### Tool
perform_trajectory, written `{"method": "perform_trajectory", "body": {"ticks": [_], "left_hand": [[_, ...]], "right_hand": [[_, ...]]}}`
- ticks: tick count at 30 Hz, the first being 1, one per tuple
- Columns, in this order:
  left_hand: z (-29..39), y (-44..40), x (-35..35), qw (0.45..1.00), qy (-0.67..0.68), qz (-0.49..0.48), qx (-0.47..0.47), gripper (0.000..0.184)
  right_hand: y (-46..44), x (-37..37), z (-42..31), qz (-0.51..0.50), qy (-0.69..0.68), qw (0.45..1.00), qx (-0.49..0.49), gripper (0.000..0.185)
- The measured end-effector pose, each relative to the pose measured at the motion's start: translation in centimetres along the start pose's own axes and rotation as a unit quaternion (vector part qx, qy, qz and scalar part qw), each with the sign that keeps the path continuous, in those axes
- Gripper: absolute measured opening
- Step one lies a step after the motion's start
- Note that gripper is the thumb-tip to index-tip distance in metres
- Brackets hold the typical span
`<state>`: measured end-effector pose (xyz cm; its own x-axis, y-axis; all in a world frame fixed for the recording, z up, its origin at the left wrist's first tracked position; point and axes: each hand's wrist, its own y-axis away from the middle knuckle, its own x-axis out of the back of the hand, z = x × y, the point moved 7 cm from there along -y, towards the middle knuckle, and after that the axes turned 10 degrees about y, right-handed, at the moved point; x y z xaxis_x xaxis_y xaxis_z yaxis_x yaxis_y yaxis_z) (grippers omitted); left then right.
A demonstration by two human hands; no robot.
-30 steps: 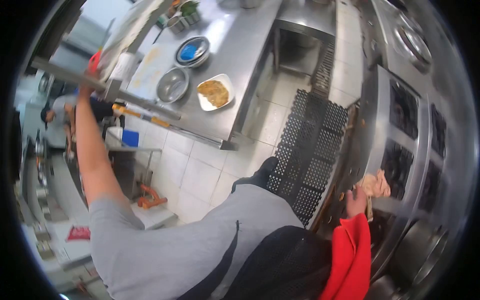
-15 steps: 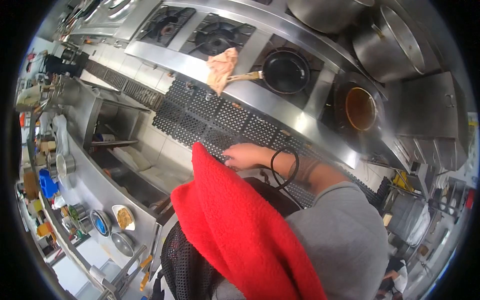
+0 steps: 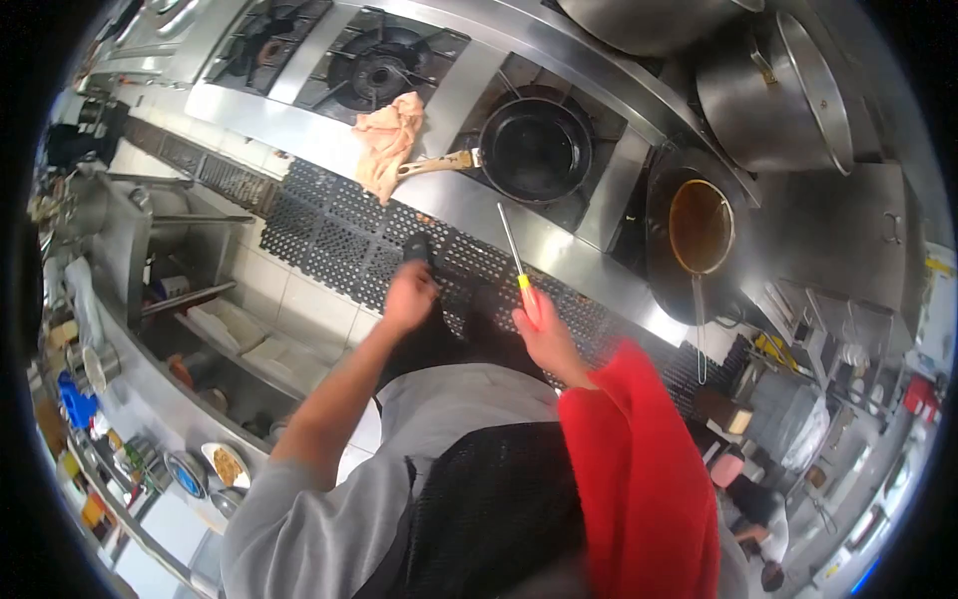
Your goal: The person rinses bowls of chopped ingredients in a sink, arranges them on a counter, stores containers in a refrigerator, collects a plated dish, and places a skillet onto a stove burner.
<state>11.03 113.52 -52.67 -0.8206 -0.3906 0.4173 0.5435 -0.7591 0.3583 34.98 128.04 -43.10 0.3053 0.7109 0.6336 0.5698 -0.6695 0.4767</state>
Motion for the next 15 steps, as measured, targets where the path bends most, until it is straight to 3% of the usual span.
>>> {"method": "perform_trajectory", "body": {"ticks": [1, 3, 4, 5, 6, 7, 8, 9, 11, 12, 13, 14, 15], "left_hand": [[-3.1, -2.9, 1.1, 0.993, -0.02, 0.107, 0.046, 0.041], [-6.7, -8.5, 1.3, 0.97, -0.1, 0.041, 0.216, 0.037], [-4.2, -10.3, 1.1, 0.971, -0.143, -0.089, 0.171, 0.029], [-2.0, -10.5, 2.1, 0.971, -0.137, -0.099, 0.169, 0.029], [3.1, -10.7, 3.6, 0.992, -0.124, -0.028, -0.018, 0.031], [8.2, -10.3, 5.6, 0.972, -0.106, 0.046, -0.204, 0.033], [12.5, -10.6, 8.1, 0.929, -0.107, 0.143, -0.324, 0.024], [12.2, -12.8, 8.4, 0.931, -0.102, 0.138, -0.322, 0.024], [10.9, -17.4, 7.3, 0.921, -0.228, 0.044, -0.312, 0.017], [9.4, -19.2, 5.8, 0.918, -0.293, -0.054, -0.261, 0.016], [10.0, -19.8, 6.1, 0.918, -0.29, -0.056, -0.265, 0.016], [9.6, -20.3, 5.5, 0.93, -0.27, -0.13, -0.211, 0.019], [9.1, -20.4, 4.8, 0.933, -0.251, -0.205, -0.155, 0.023]], "right_hand": [[0.4, 0.7, 0.3, 0.003, 0.007, 1.0, -0.013, 0.056], [0.5, 1.4, 0.8, -0.004, 0.024, 0.997, -0.078, 0.054], [0.4, 1.9, 1.0, 0.021, 0.065, 0.991, -0.113, 0.053], [0.6, 2.2, 0.8, 0.024, 0.071, 0.99, -0.123, 0.053], [1.0, 2.7, 0.4, 0.058, 0.054, 0.987, -0.137, 0.052], [1.1, 3.0, 0.0, 0.093, 0.034, 0.984, -0.15, 0.05], [1.1, 2.9, -0.5, 0.097, 0.031, 0.981, -0.162, 0.046], [1.2, 2.5, -0.6, 0.097, 0.034, 0.98, -0.17, 0.046], [0.6, 2.1, -0.9, 0.128, 0.095, 0.972, -0.172, 0.042], [0.3, 1.9, -1.1, 0.132, 0.096, 0.971, -0.173, 0.042], [0.4, 1.4, -0.6, 0.125, 0.006, 0.963, -0.237, 0.041], [0.9, 0.9, -0.1, 0.116, -0.085, 0.943, -0.3, 0.041], [1.0, 0.8, -0.3, 0.119, -0.085, 0.941, -0.305, 0.041]]}}
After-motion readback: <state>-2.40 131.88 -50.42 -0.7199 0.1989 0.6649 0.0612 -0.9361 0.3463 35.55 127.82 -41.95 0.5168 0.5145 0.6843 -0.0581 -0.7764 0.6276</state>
